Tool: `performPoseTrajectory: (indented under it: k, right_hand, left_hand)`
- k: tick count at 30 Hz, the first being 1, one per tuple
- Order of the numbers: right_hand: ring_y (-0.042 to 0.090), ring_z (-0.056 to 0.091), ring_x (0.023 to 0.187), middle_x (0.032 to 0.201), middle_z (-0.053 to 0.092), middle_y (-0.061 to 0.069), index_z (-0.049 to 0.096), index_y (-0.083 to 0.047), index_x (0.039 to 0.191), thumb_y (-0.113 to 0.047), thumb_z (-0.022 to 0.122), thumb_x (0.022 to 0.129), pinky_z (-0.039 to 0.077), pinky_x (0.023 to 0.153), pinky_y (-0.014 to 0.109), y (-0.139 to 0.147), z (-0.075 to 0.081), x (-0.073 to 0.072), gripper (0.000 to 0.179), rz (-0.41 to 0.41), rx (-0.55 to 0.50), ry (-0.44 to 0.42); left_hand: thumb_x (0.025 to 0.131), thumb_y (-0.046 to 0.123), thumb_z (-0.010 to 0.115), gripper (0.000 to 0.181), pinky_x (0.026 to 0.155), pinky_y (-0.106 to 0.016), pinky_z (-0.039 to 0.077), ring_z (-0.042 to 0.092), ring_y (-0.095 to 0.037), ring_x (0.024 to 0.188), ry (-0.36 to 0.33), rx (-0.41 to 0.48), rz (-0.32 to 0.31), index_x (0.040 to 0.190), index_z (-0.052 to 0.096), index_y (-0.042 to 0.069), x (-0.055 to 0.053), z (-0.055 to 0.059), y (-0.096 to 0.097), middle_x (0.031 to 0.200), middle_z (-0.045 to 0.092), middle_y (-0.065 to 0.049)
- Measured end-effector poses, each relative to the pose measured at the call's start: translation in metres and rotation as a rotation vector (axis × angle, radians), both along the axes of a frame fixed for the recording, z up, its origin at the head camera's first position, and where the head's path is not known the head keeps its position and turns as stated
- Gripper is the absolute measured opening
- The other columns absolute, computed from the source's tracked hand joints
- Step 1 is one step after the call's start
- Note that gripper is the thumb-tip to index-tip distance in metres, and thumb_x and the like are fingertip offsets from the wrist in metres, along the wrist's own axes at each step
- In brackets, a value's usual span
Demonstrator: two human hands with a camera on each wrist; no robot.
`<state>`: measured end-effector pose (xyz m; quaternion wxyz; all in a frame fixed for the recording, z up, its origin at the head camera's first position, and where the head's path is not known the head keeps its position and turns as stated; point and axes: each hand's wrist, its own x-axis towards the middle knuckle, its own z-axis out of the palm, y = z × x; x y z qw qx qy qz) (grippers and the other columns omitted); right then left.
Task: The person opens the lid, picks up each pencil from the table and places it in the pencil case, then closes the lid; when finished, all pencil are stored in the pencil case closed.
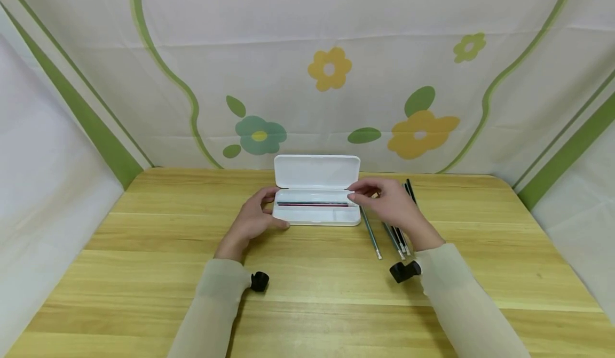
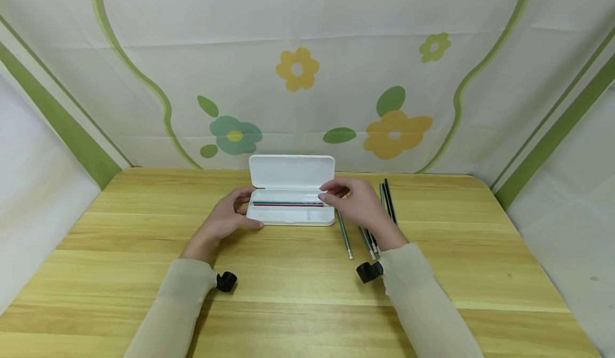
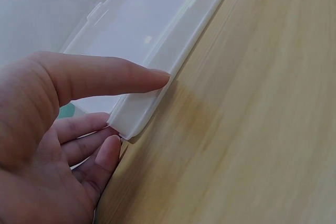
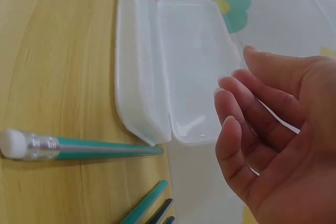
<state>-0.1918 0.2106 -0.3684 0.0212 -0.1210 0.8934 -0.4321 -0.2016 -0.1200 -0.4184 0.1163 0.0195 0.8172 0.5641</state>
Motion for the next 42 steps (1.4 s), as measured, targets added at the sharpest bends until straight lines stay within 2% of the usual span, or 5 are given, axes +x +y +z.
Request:
performPoseTrajectory:
  k: [4,9,24,34,42]
  right_hand:
    - [0.033,0.069,0.104,0.113,0.077,0.006,0.078,-0.014,0.125,-0.038,0.075,0.103,0.055,0.08,0.031,0.01,0.002,0.009,0.034,-0.054,-0.088,-0.05]
    - [0.026,0.071,0.105,0.121,0.076,0.009,0.076,-0.014,0.129,-0.044,0.073,0.103,0.059,0.085,0.034,0.023,0.003,0.018,0.039,-0.103,-0.129,-0.086]
    - [0.017,0.069,0.101,0.114,0.072,-0.007,0.07,-0.01,0.138,-0.042,0.072,0.104,0.06,0.082,0.028,0.058,-0.001,0.036,0.046,-0.216,-0.199,-0.131]
    - [0.017,0.071,0.097,0.117,0.073,0.005,0.066,-0.005,0.14,-0.044,0.073,0.103,0.062,0.079,0.03,0.077,-0.016,0.054,0.054,-0.295,-0.201,-0.176]
    - [0.014,0.07,0.095,0.113,0.072,-0.002,0.062,-0.002,0.142,-0.041,0.072,0.104,0.062,0.077,0.03,0.089,-0.029,0.057,0.055,-0.313,-0.248,-0.222]
  left_hand:
    - [0.079,-0.001,0.09,0.092,0.114,-0.052,0.052,0.065,-0.04,0.13,-0.003,0.007,-0.005,0.159,0.048,0.014,-0.001,-0.001,0.001,0.158,0.052,-0.016]
    - [0.079,-0.001,0.09,0.092,0.114,-0.052,0.052,0.065,-0.039,0.129,-0.003,0.004,-0.006,0.159,0.048,0.015,-0.002,-0.001,0.003,0.158,0.052,-0.015]
    - [0.078,0.0,0.091,0.092,0.114,-0.052,0.051,0.065,-0.04,0.129,-0.001,-0.004,-0.016,0.158,0.049,0.015,-0.004,-0.003,0.003,0.158,0.053,-0.016]
    - [0.078,0.0,0.09,0.093,0.113,-0.051,0.052,0.066,-0.04,0.128,-0.001,0.002,-0.021,0.16,0.047,0.013,0.0,-0.002,-0.002,0.158,0.052,-0.017]
    - [0.079,0.001,0.09,0.094,0.113,-0.051,0.051,0.066,-0.04,0.128,0.008,-0.008,-0.031,0.161,0.046,0.013,0.0,-0.002,-0.002,0.159,0.051,-0.018]
